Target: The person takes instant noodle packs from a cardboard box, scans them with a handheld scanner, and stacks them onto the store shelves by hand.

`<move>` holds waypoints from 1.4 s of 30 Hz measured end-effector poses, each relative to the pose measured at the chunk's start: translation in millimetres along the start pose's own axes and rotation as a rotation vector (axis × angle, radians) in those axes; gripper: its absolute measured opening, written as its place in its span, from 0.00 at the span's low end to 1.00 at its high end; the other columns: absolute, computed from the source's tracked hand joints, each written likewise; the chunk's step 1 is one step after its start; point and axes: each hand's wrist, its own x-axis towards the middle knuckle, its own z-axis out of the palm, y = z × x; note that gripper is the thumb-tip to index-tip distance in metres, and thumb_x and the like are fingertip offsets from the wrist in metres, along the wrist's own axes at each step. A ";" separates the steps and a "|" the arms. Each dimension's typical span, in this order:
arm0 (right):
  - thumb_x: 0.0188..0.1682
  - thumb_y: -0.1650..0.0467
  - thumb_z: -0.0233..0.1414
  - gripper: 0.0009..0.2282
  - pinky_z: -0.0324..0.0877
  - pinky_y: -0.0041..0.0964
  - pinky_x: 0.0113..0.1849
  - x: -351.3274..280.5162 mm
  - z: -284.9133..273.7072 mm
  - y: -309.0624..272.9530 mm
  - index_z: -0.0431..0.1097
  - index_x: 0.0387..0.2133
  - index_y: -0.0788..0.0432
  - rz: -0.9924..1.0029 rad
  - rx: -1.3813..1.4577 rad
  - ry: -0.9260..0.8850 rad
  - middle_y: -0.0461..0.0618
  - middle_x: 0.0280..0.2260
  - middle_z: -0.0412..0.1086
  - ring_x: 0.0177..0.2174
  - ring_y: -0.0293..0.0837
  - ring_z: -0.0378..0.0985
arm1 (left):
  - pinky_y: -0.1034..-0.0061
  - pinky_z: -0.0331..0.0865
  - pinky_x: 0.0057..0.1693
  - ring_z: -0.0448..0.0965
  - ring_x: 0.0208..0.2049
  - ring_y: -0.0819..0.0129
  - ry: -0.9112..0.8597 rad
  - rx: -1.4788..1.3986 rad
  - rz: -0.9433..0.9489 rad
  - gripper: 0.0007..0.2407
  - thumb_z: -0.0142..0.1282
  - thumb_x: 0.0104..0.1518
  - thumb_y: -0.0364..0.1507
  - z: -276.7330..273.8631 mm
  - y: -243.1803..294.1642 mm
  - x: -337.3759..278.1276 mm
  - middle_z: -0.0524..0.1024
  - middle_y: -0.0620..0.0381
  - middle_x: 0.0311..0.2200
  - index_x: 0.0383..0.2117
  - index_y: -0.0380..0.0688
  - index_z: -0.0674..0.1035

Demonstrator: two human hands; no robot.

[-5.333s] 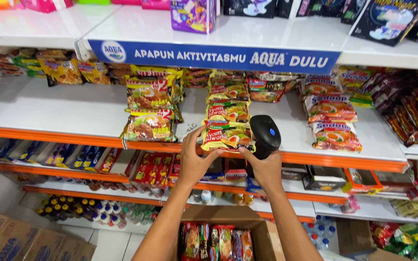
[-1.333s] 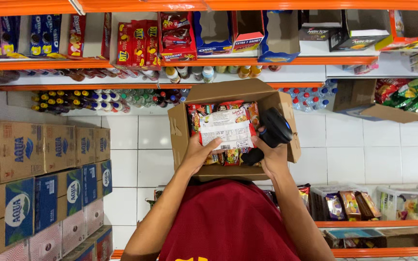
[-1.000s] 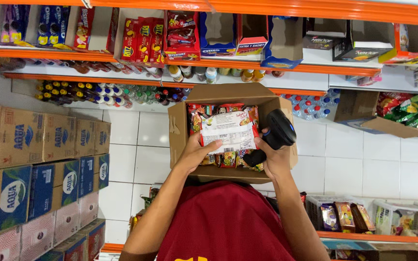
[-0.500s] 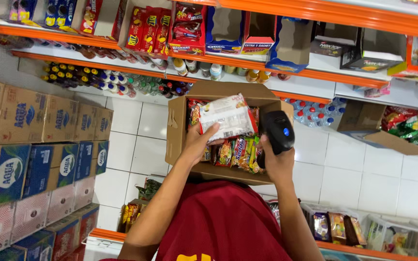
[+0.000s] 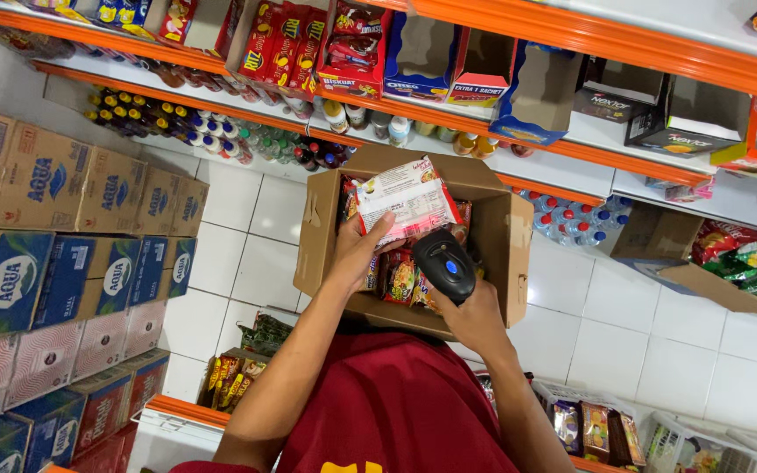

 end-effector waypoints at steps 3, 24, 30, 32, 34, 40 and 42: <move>0.44 0.70 0.60 0.13 0.76 0.40 0.36 0.4 4.8 -4.1 0.75 0.42 0.62 -0.036 0.018 0.005 0.55 0.32 0.80 0.32 0.46 0.85 | 0.70 0.82 0.49 0.83 0.44 0.67 -0.008 -0.011 -0.006 0.17 0.59 0.61 0.31 -5.2 -1.5 2.0 0.80 0.49 0.47 0.53 0.35 0.76; 0.52 0.70 0.58 0.15 0.69 0.37 0.49 51.6 151.2 0.3 0.71 0.52 0.62 0.061 0.441 0.654 0.51 0.47 0.74 0.46 0.42 0.75 | 0.63 0.73 0.59 0.79 0.53 0.57 -0.215 0.792 0.593 0.26 0.67 0.54 0.29 -60.5 101.0 -22.9 0.78 0.46 0.51 0.61 0.39 0.75; 0.54 0.54 0.41 0.24 0.74 0.47 0.49 54.0 163.2 22.7 0.67 0.55 0.57 0.217 1.423 0.484 0.51 0.51 0.75 0.49 0.49 0.78 | 0.67 0.71 0.65 0.71 0.61 0.55 -0.329 0.914 0.870 0.15 0.62 0.63 0.31 -90.1 130.9 -37.5 0.69 0.56 0.58 0.57 0.53 0.80; 0.55 0.50 0.37 0.27 0.66 0.48 0.46 46.7 163.9 25.8 0.68 0.57 0.54 0.572 1.232 0.529 0.49 0.51 0.74 0.47 0.45 0.77 | 0.71 0.72 0.60 0.73 0.55 0.62 -0.366 0.648 0.631 0.21 0.60 0.61 0.33 -99.7 134.1 -21.4 0.67 0.55 0.59 0.60 0.48 0.71; 0.55 0.45 0.33 0.31 0.58 0.49 0.42 47.3 168.5 25.7 0.68 0.58 0.50 0.911 1.011 0.541 0.46 0.51 0.73 0.45 0.41 0.76 | 0.75 0.72 0.54 0.74 0.50 0.70 -0.380 0.384 0.396 0.28 0.59 0.58 0.34 -112.8 134.6 -5.5 0.65 0.54 0.60 0.64 0.43 0.62; 0.56 0.61 0.48 0.19 0.75 0.50 0.46 68.5 172.3 -23.0 0.65 0.57 0.57 0.151 1.294 0.413 0.53 0.52 0.71 0.48 0.50 0.77 | 0.78 0.75 0.45 0.80 0.44 0.73 -0.412 0.257 -0.075 0.20 0.61 0.60 0.31 -124.1 138.8 10.6 0.81 0.57 0.46 0.59 0.38 0.75; 0.52 0.64 0.51 0.17 0.76 0.46 0.46 70.3 161.1 -37.2 0.68 0.52 0.59 0.162 1.422 0.557 0.51 0.47 0.73 0.44 0.47 0.79 | 0.78 0.73 0.44 0.79 0.43 0.72 -0.382 0.293 0.087 0.20 0.61 0.61 0.30 -119.9 147.7 4.7 0.80 0.53 0.47 0.57 0.36 0.74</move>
